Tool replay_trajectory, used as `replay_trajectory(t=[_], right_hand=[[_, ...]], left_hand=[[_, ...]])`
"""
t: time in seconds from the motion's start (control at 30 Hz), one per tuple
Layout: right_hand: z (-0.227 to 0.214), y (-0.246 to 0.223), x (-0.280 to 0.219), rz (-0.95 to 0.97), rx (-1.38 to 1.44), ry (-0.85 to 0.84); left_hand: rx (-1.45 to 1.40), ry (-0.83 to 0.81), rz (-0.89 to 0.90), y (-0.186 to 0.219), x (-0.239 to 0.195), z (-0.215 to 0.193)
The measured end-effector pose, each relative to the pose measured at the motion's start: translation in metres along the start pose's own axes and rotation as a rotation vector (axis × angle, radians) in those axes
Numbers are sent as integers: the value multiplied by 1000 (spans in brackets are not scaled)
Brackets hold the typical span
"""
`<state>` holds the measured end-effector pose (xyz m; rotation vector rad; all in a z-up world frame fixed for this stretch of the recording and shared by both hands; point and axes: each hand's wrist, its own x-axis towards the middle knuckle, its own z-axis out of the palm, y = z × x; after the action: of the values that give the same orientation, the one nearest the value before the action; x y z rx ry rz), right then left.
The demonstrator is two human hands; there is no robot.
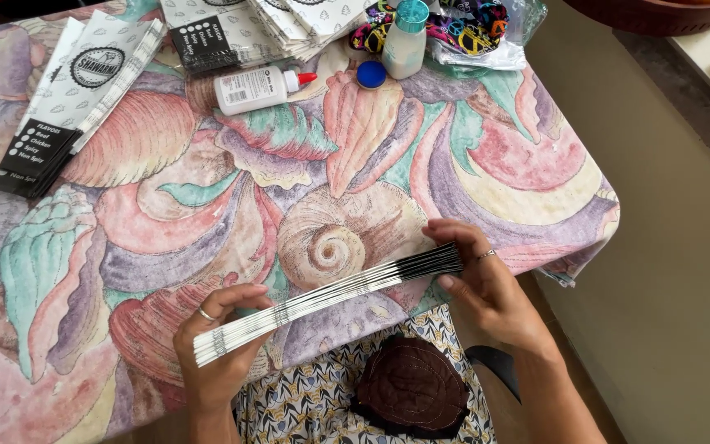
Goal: The person arranges multiple printed shawarma wrappers on a table, aligning them in a row. They then apply glue from a bottle along the bottom edge of each wrapper to prepare them for sealing.
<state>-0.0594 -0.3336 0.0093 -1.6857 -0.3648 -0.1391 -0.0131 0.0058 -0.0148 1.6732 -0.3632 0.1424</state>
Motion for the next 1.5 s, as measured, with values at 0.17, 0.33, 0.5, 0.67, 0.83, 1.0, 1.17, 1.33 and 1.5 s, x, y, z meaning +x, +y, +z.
replay_trajectory(t=[0.17,0.33,0.5,0.67,0.83,1.0,1.17,1.33,1.5], right_hand=[[-7,22,-17,-62,78,109],[-10,-31,-35,-93,220,360],[-33,-88,-60,125,-49,331],[8,-117,-22,169,-534,-216],[18,-116,-15,-19,-617,-363],[31,-116,-3,-269,-613,-375],[31,-120,13,-433,-173,-539],[33,-109,14,-309,138,-578],[19,-93,0,-379,-406,-377]], left_hand=[[42,104,82,-1,-9,4],[-94,-26,32,34,-12,-7],[-141,-433,137,118,9,-11],[261,-427,445,140,-1,72],[256,-392,509,114,-13,96],[125,-306,651,122,-10,89],[-213,-513,456,115,-10,79],[-500,-700,233,92,-8,80],[-122,-331,417,80,-20,86]])
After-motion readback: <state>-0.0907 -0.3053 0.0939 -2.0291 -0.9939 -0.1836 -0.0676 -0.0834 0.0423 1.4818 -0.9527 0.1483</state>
